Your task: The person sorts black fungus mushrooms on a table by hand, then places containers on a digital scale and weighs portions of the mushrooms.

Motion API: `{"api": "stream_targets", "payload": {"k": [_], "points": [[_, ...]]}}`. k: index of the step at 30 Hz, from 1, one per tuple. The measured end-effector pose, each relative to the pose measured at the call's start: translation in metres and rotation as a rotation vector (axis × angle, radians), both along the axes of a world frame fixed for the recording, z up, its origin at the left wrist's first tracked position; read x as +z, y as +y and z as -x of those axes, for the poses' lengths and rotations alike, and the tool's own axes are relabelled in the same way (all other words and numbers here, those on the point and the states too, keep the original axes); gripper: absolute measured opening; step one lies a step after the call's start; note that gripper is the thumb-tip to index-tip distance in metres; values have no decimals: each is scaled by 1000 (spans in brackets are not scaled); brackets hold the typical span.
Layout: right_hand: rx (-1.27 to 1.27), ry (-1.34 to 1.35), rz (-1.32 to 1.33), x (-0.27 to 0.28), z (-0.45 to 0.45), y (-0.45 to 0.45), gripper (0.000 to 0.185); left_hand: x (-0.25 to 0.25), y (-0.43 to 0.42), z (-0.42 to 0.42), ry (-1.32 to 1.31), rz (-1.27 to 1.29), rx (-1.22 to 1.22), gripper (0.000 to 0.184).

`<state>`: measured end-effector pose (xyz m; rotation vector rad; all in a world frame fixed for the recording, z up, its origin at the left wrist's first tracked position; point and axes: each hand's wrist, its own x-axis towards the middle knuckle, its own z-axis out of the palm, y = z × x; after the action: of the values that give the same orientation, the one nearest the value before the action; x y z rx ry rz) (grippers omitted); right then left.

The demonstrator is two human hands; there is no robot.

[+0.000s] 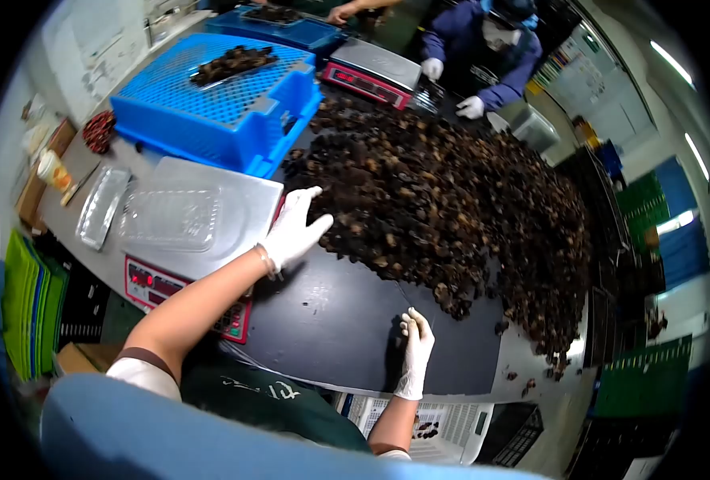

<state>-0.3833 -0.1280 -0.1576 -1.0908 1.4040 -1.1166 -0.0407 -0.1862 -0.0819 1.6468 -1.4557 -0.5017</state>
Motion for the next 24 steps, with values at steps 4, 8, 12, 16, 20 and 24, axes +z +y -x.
{"api": "stream_targets", "payload": {"k": [4, 8, 12, 16, 20, 24], "points": [[-109, 325, 191, 6, 29, -16, 22, -36, -59, 20, -24, -165, 258, 75], [-359, 465, 341, -2, 86, -60, 23, -72, -93, -1, -88, -298, 415, 83], [-463, 670, 366, -44, 145, -117, 30, -81, -96, 2, -185, -400, 388, 86], [-329, 845, 387, -50, 116, -133, 36, -82, -80, 12, -247, -390, 332, 79], [-145, 781, 556, -37, 31, -107, 39, -96, -36, 33, -439, -237, 247, 74], [184, 801, 669, -15, -37, -57, 37, -84, 8, 60, -394, -227, 87, 71]]}}
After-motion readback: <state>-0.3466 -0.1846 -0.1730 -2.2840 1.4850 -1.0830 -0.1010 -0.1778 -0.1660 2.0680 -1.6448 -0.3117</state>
